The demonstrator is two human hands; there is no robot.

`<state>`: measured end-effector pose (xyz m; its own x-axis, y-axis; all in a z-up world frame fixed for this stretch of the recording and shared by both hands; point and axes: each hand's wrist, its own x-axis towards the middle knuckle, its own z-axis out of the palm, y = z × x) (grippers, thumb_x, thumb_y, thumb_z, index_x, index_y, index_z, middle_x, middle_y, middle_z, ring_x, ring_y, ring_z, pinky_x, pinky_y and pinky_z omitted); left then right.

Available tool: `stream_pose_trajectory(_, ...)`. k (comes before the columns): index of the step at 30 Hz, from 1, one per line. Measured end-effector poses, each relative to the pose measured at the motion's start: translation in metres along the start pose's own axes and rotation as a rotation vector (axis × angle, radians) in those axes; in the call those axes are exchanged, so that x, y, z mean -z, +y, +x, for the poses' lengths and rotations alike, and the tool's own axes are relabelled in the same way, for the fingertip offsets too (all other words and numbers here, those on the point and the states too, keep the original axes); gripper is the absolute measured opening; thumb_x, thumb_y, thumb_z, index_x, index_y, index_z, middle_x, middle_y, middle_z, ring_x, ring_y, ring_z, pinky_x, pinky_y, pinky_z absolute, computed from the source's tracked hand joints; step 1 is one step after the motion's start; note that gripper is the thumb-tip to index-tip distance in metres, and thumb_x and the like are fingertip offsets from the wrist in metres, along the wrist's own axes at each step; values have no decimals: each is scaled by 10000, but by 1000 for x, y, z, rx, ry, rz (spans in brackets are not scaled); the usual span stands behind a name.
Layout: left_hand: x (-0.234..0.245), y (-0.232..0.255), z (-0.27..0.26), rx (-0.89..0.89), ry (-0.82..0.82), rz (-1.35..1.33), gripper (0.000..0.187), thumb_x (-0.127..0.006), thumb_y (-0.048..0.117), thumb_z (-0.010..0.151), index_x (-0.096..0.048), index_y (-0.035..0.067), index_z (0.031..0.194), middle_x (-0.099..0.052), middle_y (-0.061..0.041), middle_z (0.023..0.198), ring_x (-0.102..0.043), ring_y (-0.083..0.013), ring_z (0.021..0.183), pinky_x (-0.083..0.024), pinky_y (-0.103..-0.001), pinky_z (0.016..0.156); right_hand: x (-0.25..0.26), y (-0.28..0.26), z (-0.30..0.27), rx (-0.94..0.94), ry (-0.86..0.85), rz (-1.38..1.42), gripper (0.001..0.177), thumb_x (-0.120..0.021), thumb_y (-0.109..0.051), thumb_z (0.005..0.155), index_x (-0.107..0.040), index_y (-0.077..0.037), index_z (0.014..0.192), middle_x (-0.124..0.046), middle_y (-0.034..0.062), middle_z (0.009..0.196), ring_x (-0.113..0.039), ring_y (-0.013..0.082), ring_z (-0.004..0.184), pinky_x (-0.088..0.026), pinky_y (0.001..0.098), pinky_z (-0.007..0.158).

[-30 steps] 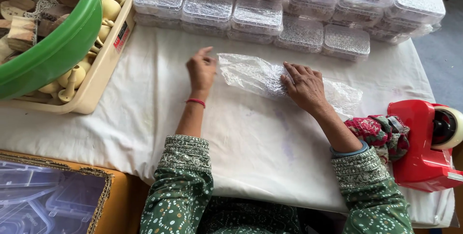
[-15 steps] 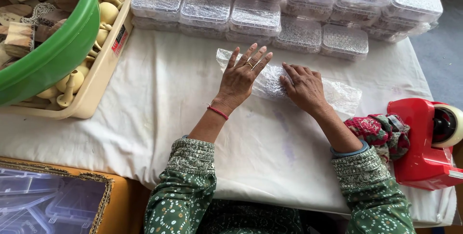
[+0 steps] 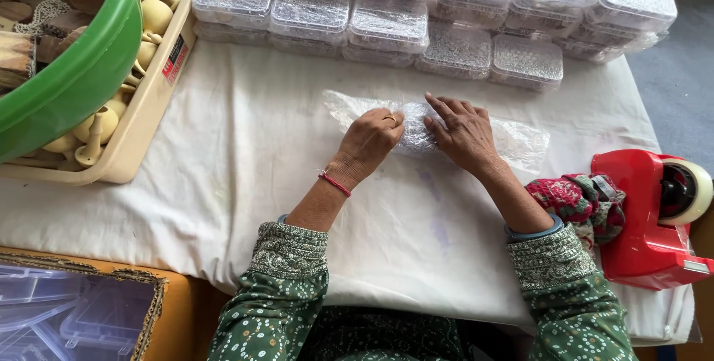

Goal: The person wipes the inside of a small plastic container with a cloth, places two decorative metal objects inside, and closes the lid. They then wrap the container in bubble wrap and secure it with tape from a dispenser.

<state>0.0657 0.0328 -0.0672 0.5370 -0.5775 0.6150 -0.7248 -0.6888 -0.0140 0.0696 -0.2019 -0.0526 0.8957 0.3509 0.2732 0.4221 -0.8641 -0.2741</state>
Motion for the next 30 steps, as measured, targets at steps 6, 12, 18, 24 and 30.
stream_pose_trajectory(6,19,3,1,40,-50,-80,57,-718,7,843,-730,40,888,-738,-51,917,-683,-183,866,-591,-327,800,1,3,-1,347,31,-19,508,-597,-115,962,-622,-283,1441,-553,-40,1550,-464,217,1464,-339,441,1143)
stream_pose_trajectory(12,16,-24,-10,295,-358,-177,86,-644,61,956,-709,90,908,-716,-41,895,-695,-157,844,-617,-329,791,8,0,-1,351,-39,38,554,-675,-23,860,-697,-337,1316,-598,-131,1475,-500,169,1420,-375,409,1126)
stream_pose_trajectory(18,44,-14,-2,104,-65,-190,229,-775,309,739,-750,121,867,-741,-59,1018,-683,-206,955,-540,-454,936,2,3,0,342,-5,26,509,-671,-26,905,-714,-355,1291,-621,-145,1449,-518,149,1402,-396,402,1119)
stream_pose_trajectory(24,-2,-29,-21,228,-370,-51,233,-758,410,893,-769,179,872,-736,39,1033,-672,-137,986,-473,-408,1098,1,3,0,338,-13,39,530,-687,-19,883,-711,-352,1295,-622,-144,1447,-517,145,1407,-398,406,1124)
stream_pose_trajectory(30,24,-45,-21,427,-389,-160,307,-734,477,886,-782,182,819,-741,43,947,-674,-151,958,-507,-407,958,6,0,1,330,-42,35,569,-715,-28,841,-694,-346,1313,-601,-137,1464,-500,161,1414,-385,421,1132)
